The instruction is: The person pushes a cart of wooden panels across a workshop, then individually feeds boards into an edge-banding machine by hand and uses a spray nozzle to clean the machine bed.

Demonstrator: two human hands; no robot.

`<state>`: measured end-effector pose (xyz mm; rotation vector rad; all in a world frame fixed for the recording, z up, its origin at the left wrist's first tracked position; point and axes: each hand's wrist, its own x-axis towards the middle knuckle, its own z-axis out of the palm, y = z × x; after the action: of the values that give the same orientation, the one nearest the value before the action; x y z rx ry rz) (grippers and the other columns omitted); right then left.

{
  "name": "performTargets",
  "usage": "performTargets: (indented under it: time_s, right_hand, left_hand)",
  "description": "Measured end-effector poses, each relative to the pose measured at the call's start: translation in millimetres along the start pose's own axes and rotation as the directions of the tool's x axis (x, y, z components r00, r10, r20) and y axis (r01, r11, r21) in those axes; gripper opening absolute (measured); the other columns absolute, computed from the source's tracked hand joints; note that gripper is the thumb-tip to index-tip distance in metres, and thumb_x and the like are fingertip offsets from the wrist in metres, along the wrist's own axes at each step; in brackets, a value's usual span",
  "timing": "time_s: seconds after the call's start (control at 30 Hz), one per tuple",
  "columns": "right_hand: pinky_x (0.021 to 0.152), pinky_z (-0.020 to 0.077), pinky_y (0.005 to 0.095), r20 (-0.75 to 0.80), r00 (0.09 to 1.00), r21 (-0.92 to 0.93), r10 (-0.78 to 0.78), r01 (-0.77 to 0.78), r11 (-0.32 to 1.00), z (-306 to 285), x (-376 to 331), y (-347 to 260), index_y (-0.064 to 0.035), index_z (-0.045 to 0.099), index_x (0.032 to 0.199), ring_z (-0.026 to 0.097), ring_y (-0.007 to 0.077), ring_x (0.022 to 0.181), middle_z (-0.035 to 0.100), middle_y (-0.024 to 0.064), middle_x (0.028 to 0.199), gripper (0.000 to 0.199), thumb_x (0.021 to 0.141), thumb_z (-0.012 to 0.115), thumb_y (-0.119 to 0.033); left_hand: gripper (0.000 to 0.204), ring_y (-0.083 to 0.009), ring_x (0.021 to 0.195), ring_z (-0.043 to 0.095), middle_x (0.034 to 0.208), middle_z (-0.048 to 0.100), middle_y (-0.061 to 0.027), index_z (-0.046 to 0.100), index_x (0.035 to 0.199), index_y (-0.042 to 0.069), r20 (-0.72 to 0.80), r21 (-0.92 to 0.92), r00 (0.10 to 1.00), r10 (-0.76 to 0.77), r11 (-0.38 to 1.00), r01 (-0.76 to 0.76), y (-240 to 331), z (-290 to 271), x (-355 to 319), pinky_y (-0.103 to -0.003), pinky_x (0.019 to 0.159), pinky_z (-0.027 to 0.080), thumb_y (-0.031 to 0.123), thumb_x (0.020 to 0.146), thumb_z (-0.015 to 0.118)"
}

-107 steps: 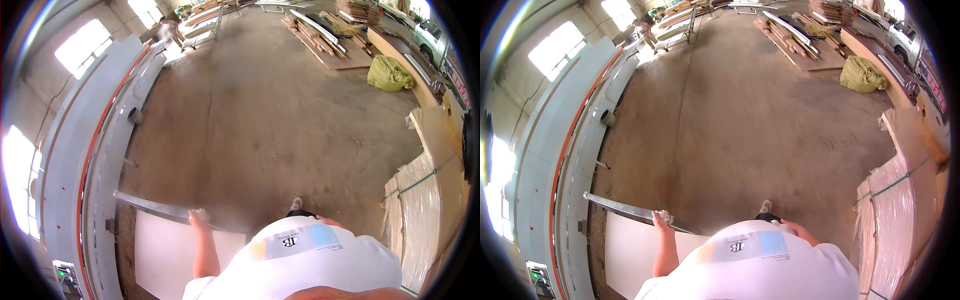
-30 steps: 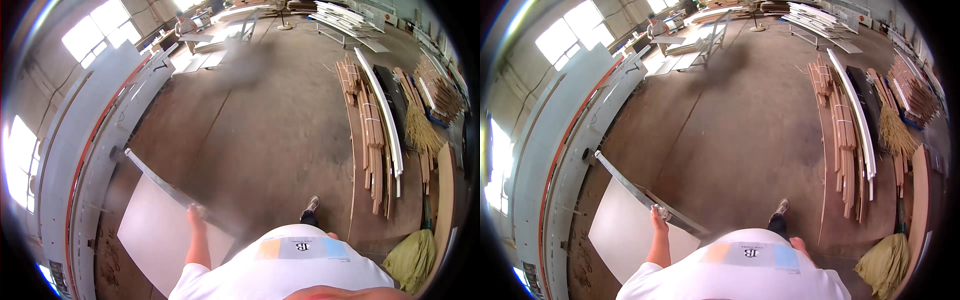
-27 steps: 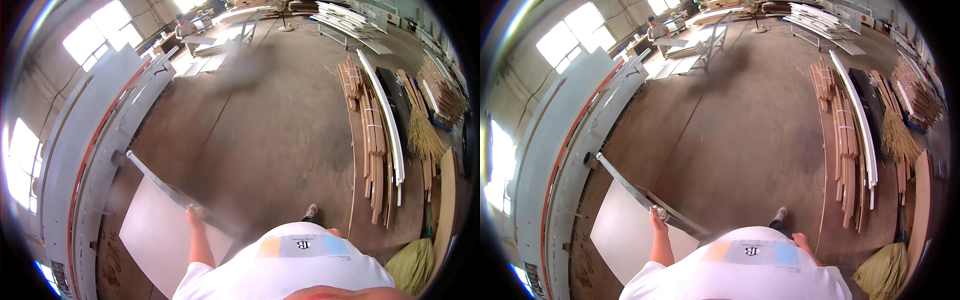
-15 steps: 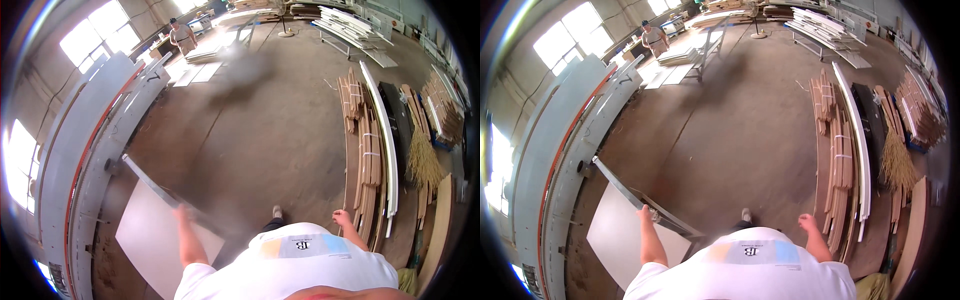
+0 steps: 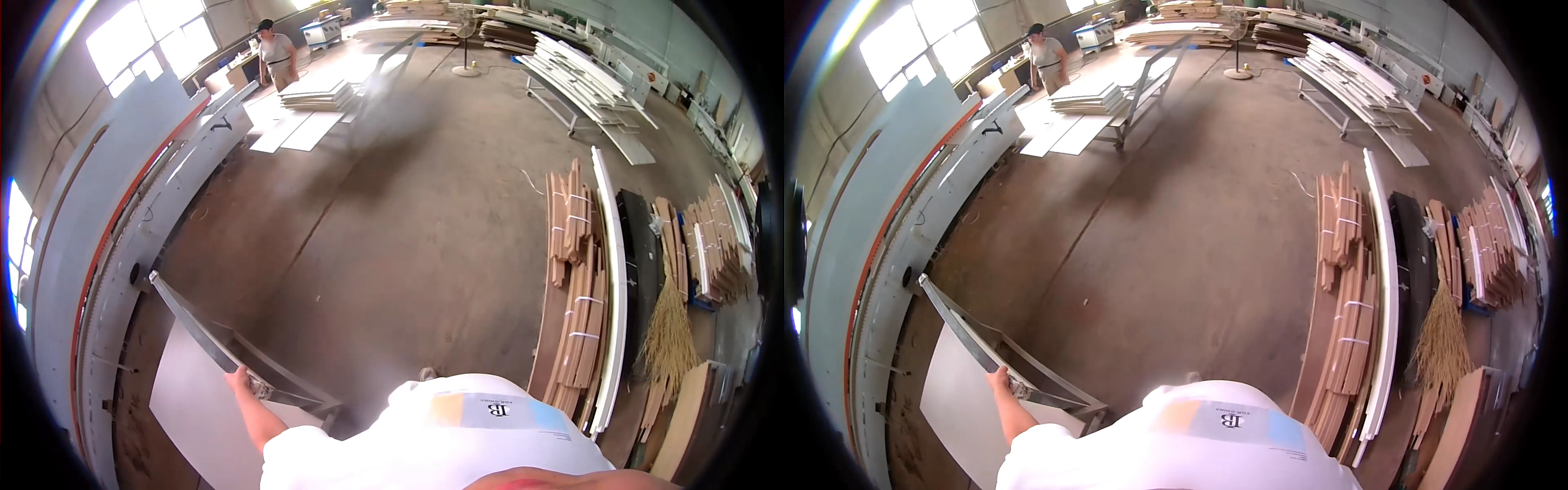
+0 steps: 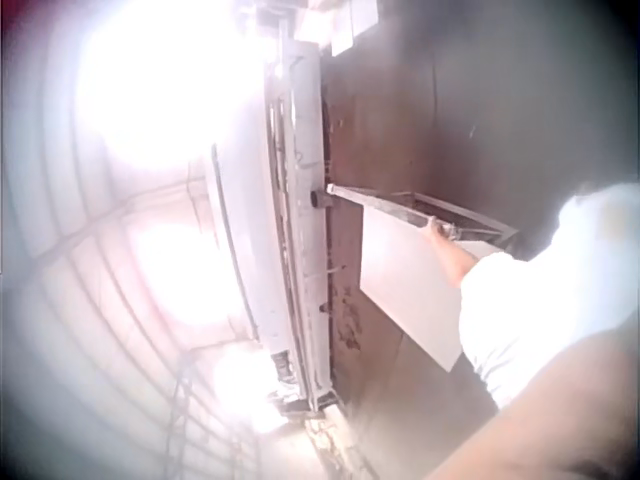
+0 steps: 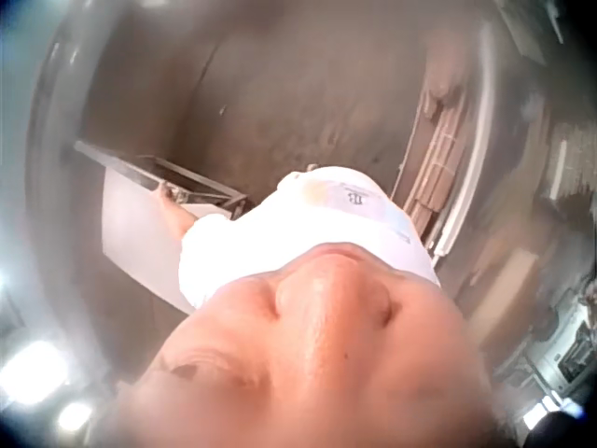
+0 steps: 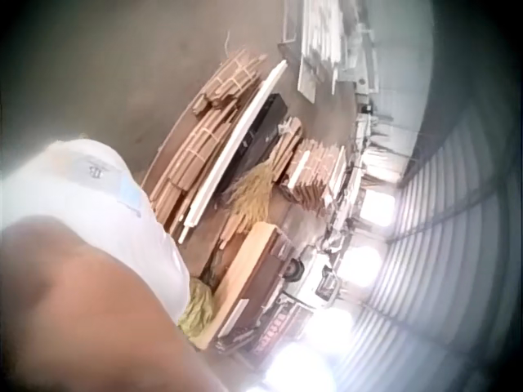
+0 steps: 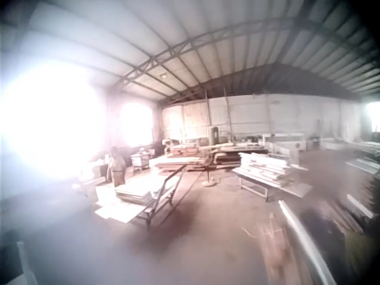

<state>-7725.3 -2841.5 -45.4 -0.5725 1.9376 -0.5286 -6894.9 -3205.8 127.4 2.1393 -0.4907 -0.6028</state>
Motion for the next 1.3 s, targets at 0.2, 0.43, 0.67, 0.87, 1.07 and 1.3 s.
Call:
performTargets:
  time_s: [0.2,0.43,0.67,0.87,1.07,1.3]
  right_hand:
    - [0.071,0.0570,0.0350,-0.044,0.991,0.172,0.124,-0.115,0.978,-55,119,-94,-0.0066,0.073,0.110,0.071,0.0180,0.080,0.073,0.0075,0.088,0.025,0.088,0.070,-0.018]
    - [0.069,0.0567,0.0347,0.136,0.988,-0.151,-0.073,0.093,0.984,-107,321,-182,-0.0069,0.073,0.110,0.071,0.0183,0.079,0.073,0.0071,0.087,0.024,0.089,0.069,-0.019]
    - [0.053,0.0499,0.0311,0.256,0.967,0.035,0.014,-0.024,0.999,-194,496,-409,-0.0075,0.070,0.101,0.066,0.0149,0.067,0.071,0.0054,0.082,0.016,0.091,0.066,-0.019]
    - [0.056,0.0509,0.0299,0.217,0.974,0.009,-0.062,0.062,0.998,-269,610,-603,-0.0088,0.067,0.106,0.067,0.0145,0.071,0.072,0.0048,0.093,0.019,0.097,0.061,-0.025]
    - [0.056,0.0499,0.0288,0.244,0.965,0.032,-0.091,0.086,0.996,-275,709,-690,-0.0097,0.068,0.103,0.067,0.0135,0.071,0.071,0.0031,0.091,0.015,0.096,0.062,-0.022]
    - [0.086,0.0554,0.0371,0.575,0.815,-0.595,-0.080,0.483,0.642,-336,806,-707,-0.0058,0.074,0.116,0.072,0.0214,0.092,0.077,0.0100,0.102,0.039,0.087,0.071,-0.032]
  left_hand:
    - [0.050,-0.0267,0.090,0.066,0.105,0.066,-0.0190,0.055,0.115,-0.007,-0.029,0.104,1.000,0.010,0.995,-0.007,36,62,-9,-0.043,0.079,0.054,0.010,0.073,0.075]
    - [0.039,-0.0211,0.063,0.056,0.078,0.058,-0.0083,0.052,0.106,0.000,0.005,0.129,1.000,0.027,0.991,-0.028,87,137,-93,-0.040,0.057,0.049,0.009,0.073,0.072]
    - [0.049,-0.0264,0.080,0.064,0.093,0.064,-0.0133,0.054,0.110,0.000,-0.188,0.304,0.979,-0.082,0.943,0.137,116,219,-177,-0.044,0.071,0.053,0.014,0.070,0.078]
    - [0.050,-0.0279,0.083,0.066,0.093,0.068,-0.0159,0.061,0.101,-0.003,-0.207,0.353,0.959,-0.192,0.900,0.256,165,325,-202,-0.045,0.073,0.054,0.026,0.069,0.086]
    - [0.057,-0.0377,0.100,0.070,0.105,0.072,-0.0187,0.065,0.108,-0.001,-0.360,0.494,0.932,-0.047,0.837,0.234,280,445,-137,-0.050,0.088,0.054,0.041,0.074,0.082]
    - [0.051,-0.0372,0.105,0.070,0.110,0.073,-0.0165,0.068,0.115,0.005,-0.552,0.487,0.789,-0.270,0.664,0.567,462,608,-51,-0.051,0.088,0.054,0.040,0.078,0.076]
